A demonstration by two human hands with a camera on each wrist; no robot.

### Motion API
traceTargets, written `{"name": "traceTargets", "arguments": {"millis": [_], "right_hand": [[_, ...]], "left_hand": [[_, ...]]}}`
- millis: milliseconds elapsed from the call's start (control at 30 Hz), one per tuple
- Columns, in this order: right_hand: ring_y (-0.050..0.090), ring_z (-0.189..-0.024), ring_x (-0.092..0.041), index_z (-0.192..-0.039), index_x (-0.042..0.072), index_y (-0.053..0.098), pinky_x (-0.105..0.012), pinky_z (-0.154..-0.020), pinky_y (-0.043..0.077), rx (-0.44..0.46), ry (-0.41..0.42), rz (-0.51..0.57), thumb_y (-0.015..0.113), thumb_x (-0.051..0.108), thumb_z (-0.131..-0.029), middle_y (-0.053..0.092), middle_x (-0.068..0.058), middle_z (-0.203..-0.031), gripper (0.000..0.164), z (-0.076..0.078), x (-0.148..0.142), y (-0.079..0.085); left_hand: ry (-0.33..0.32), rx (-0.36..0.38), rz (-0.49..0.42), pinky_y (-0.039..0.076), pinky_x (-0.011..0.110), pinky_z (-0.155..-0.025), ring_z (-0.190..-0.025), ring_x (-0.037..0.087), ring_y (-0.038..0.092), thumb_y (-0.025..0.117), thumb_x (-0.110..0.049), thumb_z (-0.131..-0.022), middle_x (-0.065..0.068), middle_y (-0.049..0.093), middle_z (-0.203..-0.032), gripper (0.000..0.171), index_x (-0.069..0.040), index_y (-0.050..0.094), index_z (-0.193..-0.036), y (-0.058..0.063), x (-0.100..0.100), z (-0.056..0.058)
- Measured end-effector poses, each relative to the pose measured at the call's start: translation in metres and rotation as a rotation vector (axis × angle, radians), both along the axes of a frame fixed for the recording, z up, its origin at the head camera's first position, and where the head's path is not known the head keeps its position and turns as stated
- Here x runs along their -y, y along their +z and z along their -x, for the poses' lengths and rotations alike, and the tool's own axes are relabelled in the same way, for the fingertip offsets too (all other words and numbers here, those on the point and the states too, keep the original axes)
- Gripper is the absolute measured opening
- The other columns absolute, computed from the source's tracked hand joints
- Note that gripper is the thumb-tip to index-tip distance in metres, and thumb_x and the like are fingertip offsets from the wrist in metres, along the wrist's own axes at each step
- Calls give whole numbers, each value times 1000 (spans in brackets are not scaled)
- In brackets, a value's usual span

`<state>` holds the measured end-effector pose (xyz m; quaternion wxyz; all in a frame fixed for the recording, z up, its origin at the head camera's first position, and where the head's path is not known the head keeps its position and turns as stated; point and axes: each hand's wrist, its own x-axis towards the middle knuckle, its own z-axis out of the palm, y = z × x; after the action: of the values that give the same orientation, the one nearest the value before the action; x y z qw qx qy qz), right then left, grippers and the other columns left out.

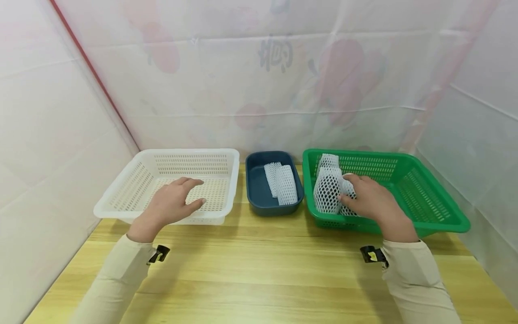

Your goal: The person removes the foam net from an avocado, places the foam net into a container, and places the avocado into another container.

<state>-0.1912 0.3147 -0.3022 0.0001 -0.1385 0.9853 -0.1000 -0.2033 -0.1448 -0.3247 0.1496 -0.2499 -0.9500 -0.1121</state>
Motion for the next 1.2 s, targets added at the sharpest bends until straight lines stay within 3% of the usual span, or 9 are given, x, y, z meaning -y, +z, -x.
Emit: {"name": "traceTargets", "arguments": {"millis": [367,700,1200], "right_hand": [[43,-108,-54,-136,-12,32,-62,-79,39,72,10,81,60,33,-90,44,-40,-122,69,2,1,-2],[41,-111,-53,-140,-10,27,-63,-82,37,61,2,150,58,36,-91,40,-39,-126,74,3,11,-2],[37,-115,-53,-142,-8,23,-65,-84,34,60,-34,166,53,46,-91,35,-38,-132,80,9,17,-8]], "left_hand": [[-44,-27,-6,49,47,-68,-98,29,58,66,-34,-84,12,61,-113,46,-7,60,-120,-2,-19,-5],[-66,-17,-29,47,48,-74,-103,26,57,66,-36,-84,8,61,-114,45,-10,60,-120,-9,-39,-9],[-178,-64,-46,46,44,-71,-98,25,58,67,-35,-82,8,61,-110,43,-10,62,-117,-20,-65,-8]]}}
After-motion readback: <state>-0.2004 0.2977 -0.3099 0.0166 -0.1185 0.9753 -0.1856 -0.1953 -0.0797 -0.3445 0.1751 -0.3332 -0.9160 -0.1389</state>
